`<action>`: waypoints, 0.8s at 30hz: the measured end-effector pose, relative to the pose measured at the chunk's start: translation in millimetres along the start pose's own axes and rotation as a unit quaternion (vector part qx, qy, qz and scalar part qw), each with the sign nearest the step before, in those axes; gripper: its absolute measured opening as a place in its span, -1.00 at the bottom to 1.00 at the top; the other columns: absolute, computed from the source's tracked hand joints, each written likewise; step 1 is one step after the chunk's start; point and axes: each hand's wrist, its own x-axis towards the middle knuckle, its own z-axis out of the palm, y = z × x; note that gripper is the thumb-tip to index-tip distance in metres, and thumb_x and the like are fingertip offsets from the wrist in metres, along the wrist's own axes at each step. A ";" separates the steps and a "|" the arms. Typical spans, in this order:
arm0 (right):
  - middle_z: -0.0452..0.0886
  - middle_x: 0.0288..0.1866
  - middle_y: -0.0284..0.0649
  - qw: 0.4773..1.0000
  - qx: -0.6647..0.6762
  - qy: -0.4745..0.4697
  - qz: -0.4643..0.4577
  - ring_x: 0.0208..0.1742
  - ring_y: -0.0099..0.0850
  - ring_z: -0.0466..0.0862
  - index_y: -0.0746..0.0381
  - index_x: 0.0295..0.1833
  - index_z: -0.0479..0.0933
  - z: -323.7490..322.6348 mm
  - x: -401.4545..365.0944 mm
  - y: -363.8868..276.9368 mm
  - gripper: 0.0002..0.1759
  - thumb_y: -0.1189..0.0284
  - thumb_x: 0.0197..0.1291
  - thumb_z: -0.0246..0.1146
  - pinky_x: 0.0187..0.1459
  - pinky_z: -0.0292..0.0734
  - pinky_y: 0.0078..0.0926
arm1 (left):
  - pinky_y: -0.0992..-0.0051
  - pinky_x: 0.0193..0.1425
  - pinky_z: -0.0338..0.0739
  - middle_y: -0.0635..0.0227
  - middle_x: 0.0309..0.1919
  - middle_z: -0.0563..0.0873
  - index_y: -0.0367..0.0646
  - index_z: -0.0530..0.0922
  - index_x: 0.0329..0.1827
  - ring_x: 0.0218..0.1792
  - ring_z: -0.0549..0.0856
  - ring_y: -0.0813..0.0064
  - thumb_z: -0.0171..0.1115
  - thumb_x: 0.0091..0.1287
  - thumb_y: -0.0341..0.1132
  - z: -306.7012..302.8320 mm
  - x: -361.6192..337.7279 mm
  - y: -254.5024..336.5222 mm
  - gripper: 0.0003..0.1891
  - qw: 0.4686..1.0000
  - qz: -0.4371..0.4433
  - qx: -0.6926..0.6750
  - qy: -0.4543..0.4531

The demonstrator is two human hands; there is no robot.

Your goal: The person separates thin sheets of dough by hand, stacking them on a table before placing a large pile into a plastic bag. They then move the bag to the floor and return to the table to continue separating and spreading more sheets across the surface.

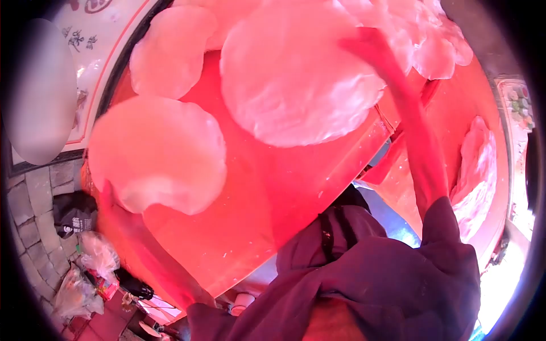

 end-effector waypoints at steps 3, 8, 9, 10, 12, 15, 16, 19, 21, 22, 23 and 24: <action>0.71 -0.17 -0.25 0.990 -0.121 -0.032 -0.064 -0.10 -0.42 0.65 0.28 -0.02 0.69 -74.2 -7.5 15.4 -0.73 0.38 0.22 0.31 0.01 0.55 -0.44 | 0.29 0.24 0.52 0.21 0.27 0.55 -0.32 0.42 0.33 0.22 0.56 0.25 0.14 0.43 -0.19 33.4 6.2 28.4 -0.50 0.988 0.120 0.080 -0.053; 0.71 -0.26 -0.19 0.965 -0.236 0.080 0.080 -0.21 -0.41 0.65 0.41 -0.07 0.63 -140.0 -74.8 56.3 -0.54 0.19 0.15 0.34 -0.11 0.56 -0.36 | 0.26 0.22 0.58 0.11 0.24 0.56 -0.34 0.33 0.38 0.20 0.60 0.23 0.10 0.44 -0.27 150.2 29.9 73.4 -0.50 0.984 0.101 0.025 -0.144; 0.71 -0.24 -0.18 0.956 -0.247 0.091 0.130 -0.19 -0.40 0.65 0.40 -0.06 0.63 -152.7 -86.4 63.3 -0.53 0.18 0.16 0.33 -0.10 0.56 -0.36 | 0.24 0.21 0.61 0.09 0.23 0.56 -0.33 0.32 0.39 0.19 0.62 0.19 0.08 0.44 -0.30 176.3 31.1 87.1 -0.50 0.975 0.124 0.021 -0.184; 0.71 -0.22 -0.17 0.947 -0.259 0.102 0.160 -0.17 -0.39 0.65 0.40 -0.04 0.62 -165.3 -97.5 67.3 -0.52 0.16 0.18 0.32 -0.08 0.56 -0.36 | 0.31 0.18 0.60 0.10 0.22 0.58 -0.36 0.35 0.36 0.17 0.63 0.27 0.14 0.41 -0.29 187.6 42.9 93.8 -0.49 0.957 0.203 0.055 -0.200; 0.70 -0.18 -0.14 0.929 -0.290 0.121 0.196 -0.13 -0.37 0.65 0.40 -0.02 0.62 -193.7 -118.3 73.6 -0.50 0.14 0.21 0.29 -0.04 0.56 -0.37 | 0.49 0.11 0.58 0.13 0.18 0.62 -0.44 0.43 0.29 0.10 0.65 0.48 0.29 0.32 -0.25 204.6 75.5 103.3 -0.44 0.878 0.418 0.171 -0.156; 0.69 -0.12 -0.10 0.907 -0.323 0.141 0.231 -0.08 -0.35 0.66 0.39 0.02 0.60 -221.6 -149.1 79.5 -0.48 0.10 0.25 0.26 0.01 0.56 -0.38 | 0.39 0.17 0.63 0.07 0.16 0.60 -0.47 0.39 0.28 0.15 0.63 0.31 0.14 0.43 -0.43 207.0 114.2 97.7 -0.58 0.801 0.525 0.259 -0.124; 0.68 -0.10 -0.09 0.901 -0.331 0.144 0.240 -0.06 -0.34 0.66 0.39 0.03 0.60 -226.1 -157.8 80.3 -0.47 0.08 0.26 0.24 0.03 0.56 -0.39 | 0.37 0.23 0.59 0.10 0.13 0.61 -0.46 0.40 0.26 0.12 0.64 0.30 0.12 0.44 -0.41 211.1 124.2 77.1 -0.60 0.868 0.436 0.177 -0.157; 0.67 -0.04 -0.05 0.893 -0.338 0.144 0.261 0.00 -0.31 0.66 0.38 0.07 0.59 -224.6 -177.8 83.6 -0.44 0.05 0.31 0.21 0.08 0.57 -0.40 | 0.32 0.35 0.48 0.12 0.10 0.61 -0.40 0.41 0.24 0.10 0.63 0.23 0.17 0.39 -0.35 207.2 174.9 -7.4 -0.58 0.945 0.276 0.061 -0.167; 0.67 0.00 -0.03 0.908 -0.289 0.149 0.264 0.04 -0.29 0.67 0.37 0.09 0.58 -210.9 -184.4 72.4 -0.42 0.02 0.34 0.18 0.11 0.57 -0.40 | 0.28 0.37 0.43 0.07 0.19 0.54 -0.36 0.34 0.31 0.18 0.56 0.17 0.24 0.31 -0.30 215.5 171.7 -72.4 -0.45 0.835 0.357 0.417 -0.028; 0.67 0.00 -0.05 0.920 -0.244 0.161 0.262 0.04 -0.33 0.65 0.37 0.11 0.57 -202.4 -186.3 61.3 -0.44 0.07 0.32 0.22 0.11 0.56 -0.42 | 0.26 0.38 0.40 0.04 0.23 0.50 -0.33 0.31 0.34 0.22 0.53 0.15 0.28 0.27 -0.27 222.1 165.8 -101.3 -0.38 0.796 0.366 0.480 -0.042; 0.66 0.00 -0.07 0.929 -0.199 0.173 0.259 0.04 -0.37 0.64 0.37 0.13 0.56 -194.0 -188.1 50.3 -0.46 0.11 0.29 0.26 0.10 0.55 -0.43 | 0.24 0.39 0.38 0.01 0.27 0.47 -0.31 0.27 0.38 0.26 0.49 0.12 0.32 0.23 -0.25 232.2 157.0 -125.9 -0.31 0.752 0.375 0.539 -0.057; 0.66 0.01 -0.09 0.936 -0.155 0.182 0.258 0.05 -0.40 0.63 0.37 0.16 0.55 -182.7 -192.1 34.2 -0.47 0.16 0.27 0.30 0.10 0.53 -0.45 | 0.22 0.40 0.35 -0.02 0.31 0.43 -0.29 0.24 0.41 0.30 0.46 0.09 0.36 0.18 -0.22 244.4 147.7 -144.4 -0.24 0.708 0.383 0.589 -0.072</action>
